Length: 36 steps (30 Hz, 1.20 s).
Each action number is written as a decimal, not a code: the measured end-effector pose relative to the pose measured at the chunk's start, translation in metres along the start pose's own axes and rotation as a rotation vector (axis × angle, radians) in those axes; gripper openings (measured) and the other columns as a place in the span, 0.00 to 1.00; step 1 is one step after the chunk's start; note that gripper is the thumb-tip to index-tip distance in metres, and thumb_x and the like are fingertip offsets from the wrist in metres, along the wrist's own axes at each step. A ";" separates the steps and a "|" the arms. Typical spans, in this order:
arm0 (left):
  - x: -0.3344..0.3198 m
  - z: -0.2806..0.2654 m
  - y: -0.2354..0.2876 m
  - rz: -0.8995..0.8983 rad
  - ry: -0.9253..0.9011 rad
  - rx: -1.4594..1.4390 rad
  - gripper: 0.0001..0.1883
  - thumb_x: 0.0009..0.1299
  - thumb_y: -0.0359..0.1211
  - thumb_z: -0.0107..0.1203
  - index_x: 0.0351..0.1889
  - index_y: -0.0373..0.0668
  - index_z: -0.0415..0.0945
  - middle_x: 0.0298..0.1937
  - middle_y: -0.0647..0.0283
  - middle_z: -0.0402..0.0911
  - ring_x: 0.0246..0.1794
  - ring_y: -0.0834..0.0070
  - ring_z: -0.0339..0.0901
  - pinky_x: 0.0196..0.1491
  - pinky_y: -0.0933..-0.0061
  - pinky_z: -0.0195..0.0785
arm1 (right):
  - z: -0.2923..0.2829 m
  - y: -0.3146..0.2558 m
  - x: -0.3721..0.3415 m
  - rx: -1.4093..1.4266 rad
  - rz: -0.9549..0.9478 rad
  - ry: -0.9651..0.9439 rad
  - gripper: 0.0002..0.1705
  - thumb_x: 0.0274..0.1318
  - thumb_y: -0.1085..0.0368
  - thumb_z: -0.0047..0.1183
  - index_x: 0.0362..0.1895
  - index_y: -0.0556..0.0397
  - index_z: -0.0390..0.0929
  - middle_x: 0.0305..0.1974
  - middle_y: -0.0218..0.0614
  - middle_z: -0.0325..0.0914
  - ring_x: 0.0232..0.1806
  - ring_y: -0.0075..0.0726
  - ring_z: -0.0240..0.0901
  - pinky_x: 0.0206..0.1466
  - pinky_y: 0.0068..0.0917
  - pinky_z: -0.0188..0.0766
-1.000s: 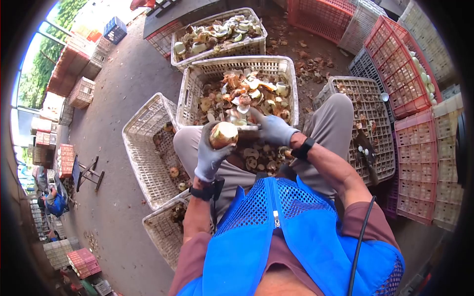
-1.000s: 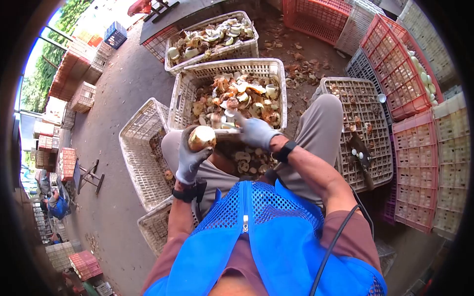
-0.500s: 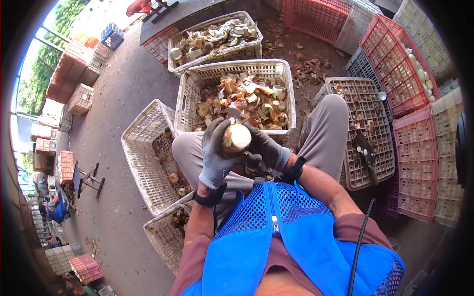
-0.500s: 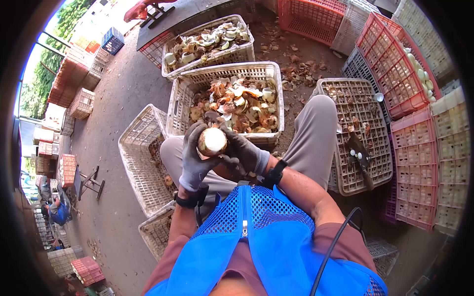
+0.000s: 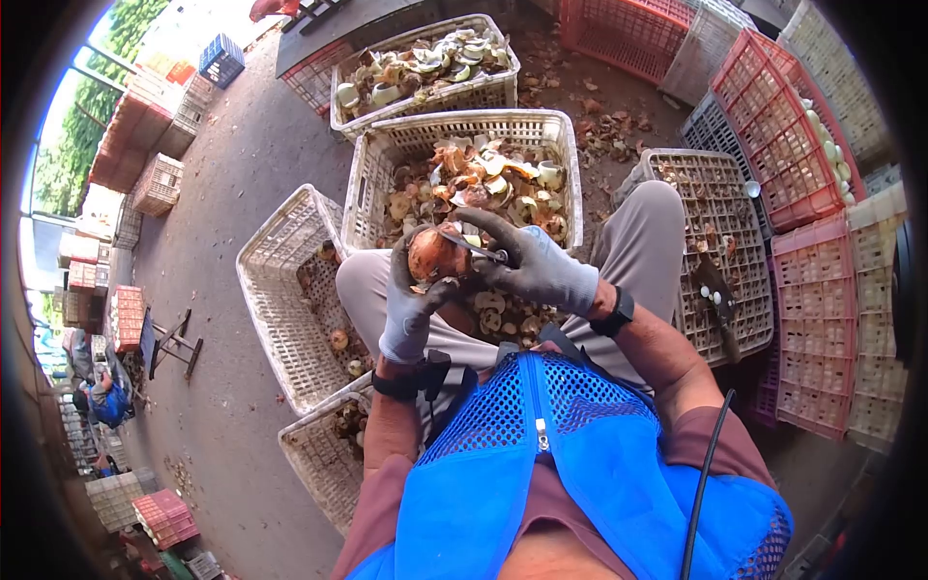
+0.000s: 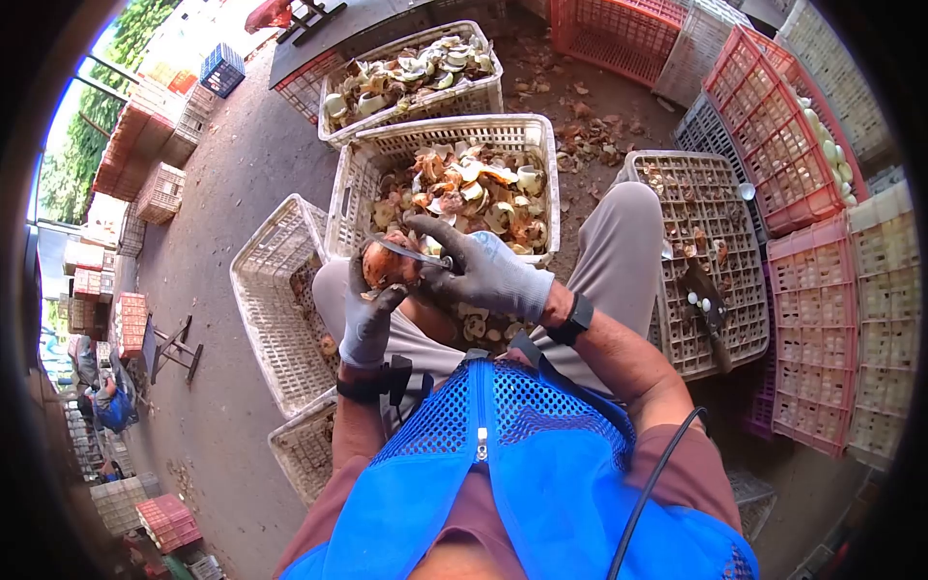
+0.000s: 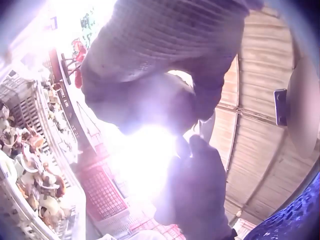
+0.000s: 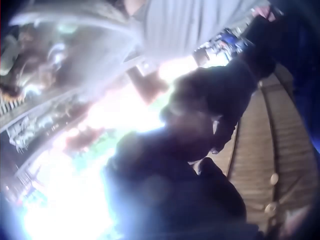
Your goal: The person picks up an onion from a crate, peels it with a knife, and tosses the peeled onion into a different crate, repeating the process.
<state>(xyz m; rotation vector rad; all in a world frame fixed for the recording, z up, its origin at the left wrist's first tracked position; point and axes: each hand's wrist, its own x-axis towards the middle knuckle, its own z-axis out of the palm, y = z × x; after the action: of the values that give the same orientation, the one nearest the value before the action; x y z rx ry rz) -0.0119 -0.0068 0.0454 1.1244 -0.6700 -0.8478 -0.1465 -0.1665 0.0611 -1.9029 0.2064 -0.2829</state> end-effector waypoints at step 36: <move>-0.007 -0.026 -0.047 -0.056 0.117 -0.254 0.39 0.56 0.37 0.66 0.65 0.39 0.60 0.55 0.59 0.73 0.55 0.68 0.73 0.63 0.63 0.65 | -0.006 0.045 0.010 0.119 0.206 0.043 0.33 0.56 0.66 0.52 0.68 0.48 0.63 0.40 0.49 0.82 0.41 0.45 0.80 0.43 0.36 0.76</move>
<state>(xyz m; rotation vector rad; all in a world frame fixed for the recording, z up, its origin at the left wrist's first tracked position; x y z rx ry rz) -0.0056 0.0025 -0.0070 0.9581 -0.4223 -0.8805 -0.1387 -0.1905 0.0219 -1.7426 0.4035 -0.1924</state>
